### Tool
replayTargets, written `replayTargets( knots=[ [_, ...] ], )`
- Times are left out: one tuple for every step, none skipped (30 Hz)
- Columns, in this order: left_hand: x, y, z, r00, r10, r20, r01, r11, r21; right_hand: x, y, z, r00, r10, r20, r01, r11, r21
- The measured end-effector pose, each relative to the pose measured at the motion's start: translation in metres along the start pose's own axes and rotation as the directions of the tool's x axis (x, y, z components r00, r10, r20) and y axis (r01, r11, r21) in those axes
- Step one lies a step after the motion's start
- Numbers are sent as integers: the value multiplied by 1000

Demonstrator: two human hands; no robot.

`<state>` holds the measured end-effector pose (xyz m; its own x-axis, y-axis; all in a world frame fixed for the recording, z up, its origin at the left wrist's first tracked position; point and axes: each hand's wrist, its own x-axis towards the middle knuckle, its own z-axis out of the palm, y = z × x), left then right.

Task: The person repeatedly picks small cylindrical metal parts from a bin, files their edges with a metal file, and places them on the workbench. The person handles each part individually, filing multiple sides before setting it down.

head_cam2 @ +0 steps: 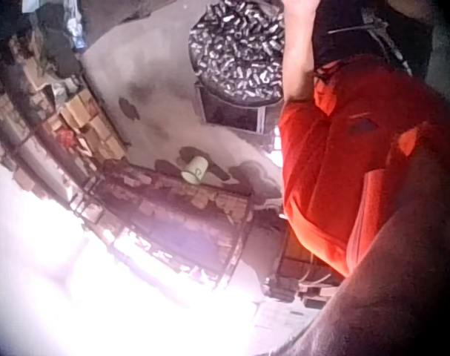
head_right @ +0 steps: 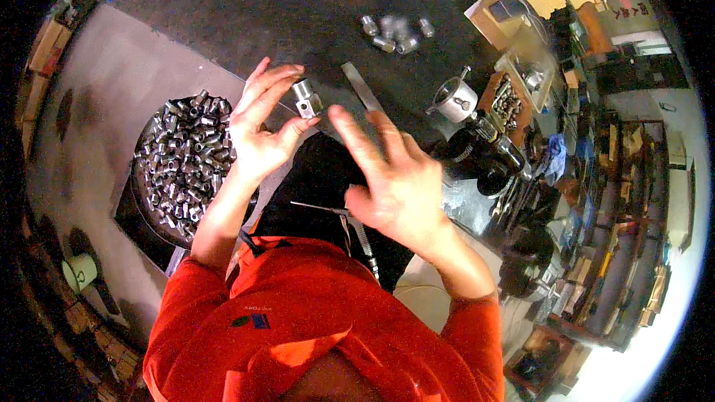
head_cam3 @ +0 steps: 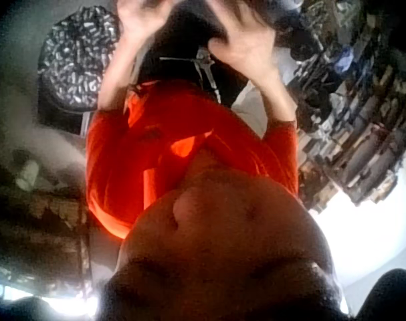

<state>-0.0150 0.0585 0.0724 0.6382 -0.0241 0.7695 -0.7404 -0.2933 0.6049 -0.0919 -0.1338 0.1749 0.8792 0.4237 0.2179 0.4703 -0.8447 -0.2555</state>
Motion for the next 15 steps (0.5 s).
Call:
replayTargets(
  knots=[
    [1, 1, 0, 1000, 11, 6, -11, 1000, -1, 6, -5, 3, 1000, -19, 10, 19, 1000, -20],
    [2, 3, 0, 1000, 23, 12, -23, 1000, -1, 11, -8, 7, 999, -38, 20, 38, 999, -38],
    [3, 4, 0, 999, 33, 17, -33, 999, -2, 14, -10, 9, 998, -49, 40, 51, 998, -42],
    [3, 5, 0, 999, 32, 17, -32, 999, 1, 17, -11, 12, 998, -49, 48, 52, 997, -64],
    [3, 5, 1, 999, 31, 17, -31, 1000, 4, 21, -11, 14, 997, -49, 57, 54, 995, -85],
    [2, 4, 0, 999, 28, 15, -29, 1000, 12, 22, -11, 17, 996, -53, 65, 60, 993, -104],
    [2, 5, 0, 1000, 13, 9, -13, 1000, 14, 21, -9, 19, 997, -54, 63, 61, 992, -110],
    [1, 5, 0, 1000, -3, 3, 3, 1000, 15, 20, -8, 22, 996, -67, 55, 73, 990, -121],
    [0, 5, 1, 1000, -19, -3, 19, 1000, 15, 19, -7, 24, 996, -80, 47, 85, 987, -134],
    [-1, 5, 1, 1000, -26, 7, 25, 999, 21, 18, -7, 26, 995, -92, 39, 97, 984, -147],
    [-3, 4, 3, 999, -32, 18, 32, 999, 27, 16, -6, 26, 995, -95, 42, 100, 984, -146],
    [-5, 4, 4, 999, -39, 28, 38, 999, 31, 15, -4, 26, 994, -98, 46, 103, 984, -146],
    [-6, 3, 6, 999, -44, 17, 43, 999, 27, 13, -4, 26, 994, -99, 50, 106, 984, -147],
    [-6, 4, 7, 998, -54, 18, 53, 998, 33, 11, -4, 25, 994, -95, 59, 103, 983, -150],
    [-6, 4, 7, 998, -63, 20, 62, 997, 42, 10, -5, 24, 994, -92, 67, 101, 983, -152]
  ],
)
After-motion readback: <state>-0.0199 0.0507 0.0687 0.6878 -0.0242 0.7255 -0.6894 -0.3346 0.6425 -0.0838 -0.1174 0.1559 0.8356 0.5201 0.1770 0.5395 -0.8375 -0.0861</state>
